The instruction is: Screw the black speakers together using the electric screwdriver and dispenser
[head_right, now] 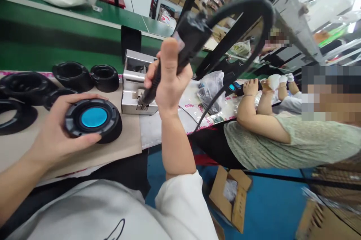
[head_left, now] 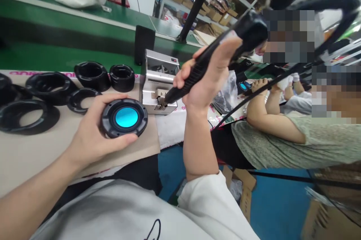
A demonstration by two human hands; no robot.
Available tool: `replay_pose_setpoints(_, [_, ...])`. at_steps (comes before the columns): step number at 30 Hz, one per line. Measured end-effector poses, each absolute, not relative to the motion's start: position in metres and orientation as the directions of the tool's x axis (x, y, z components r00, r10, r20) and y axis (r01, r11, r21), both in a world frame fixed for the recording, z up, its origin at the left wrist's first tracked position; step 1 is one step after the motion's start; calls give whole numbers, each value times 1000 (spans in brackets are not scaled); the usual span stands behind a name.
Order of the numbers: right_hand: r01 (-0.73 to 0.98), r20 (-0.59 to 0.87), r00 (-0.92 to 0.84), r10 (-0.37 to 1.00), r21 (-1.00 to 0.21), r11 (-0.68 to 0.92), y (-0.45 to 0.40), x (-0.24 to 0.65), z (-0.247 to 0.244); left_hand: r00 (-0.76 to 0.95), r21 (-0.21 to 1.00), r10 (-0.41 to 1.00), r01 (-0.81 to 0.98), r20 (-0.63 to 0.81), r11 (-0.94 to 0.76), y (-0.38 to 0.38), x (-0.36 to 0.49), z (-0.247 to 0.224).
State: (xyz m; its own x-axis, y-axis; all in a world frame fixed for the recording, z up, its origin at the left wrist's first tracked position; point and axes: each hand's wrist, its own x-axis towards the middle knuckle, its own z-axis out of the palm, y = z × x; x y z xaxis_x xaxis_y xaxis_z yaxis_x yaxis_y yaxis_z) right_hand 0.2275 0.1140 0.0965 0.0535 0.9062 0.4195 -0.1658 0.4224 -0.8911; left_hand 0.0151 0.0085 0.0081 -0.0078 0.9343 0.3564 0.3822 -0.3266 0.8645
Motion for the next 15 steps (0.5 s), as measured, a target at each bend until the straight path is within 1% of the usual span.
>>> replay_pose_setpoints(4, [-81,437,12,899,-896,437,126,222,86,3,852,931,401,365,-336,13,14,8])
replay_pose_setpoints(9, [-64,432,-35,901,-901,429,129,218,83,-17,842,928,427,372,-330,12,9,5])
replay_pose_setpoints(11, [-68,387,-56,921,-921,383,130,220,88,-24,835,920,430,391,-343,13,11,4])
replay_pose_setpoints(15, [-38,285,-188,940,-958,283,114,228,119,-9,838,912,398,411,-374,15,12,2])
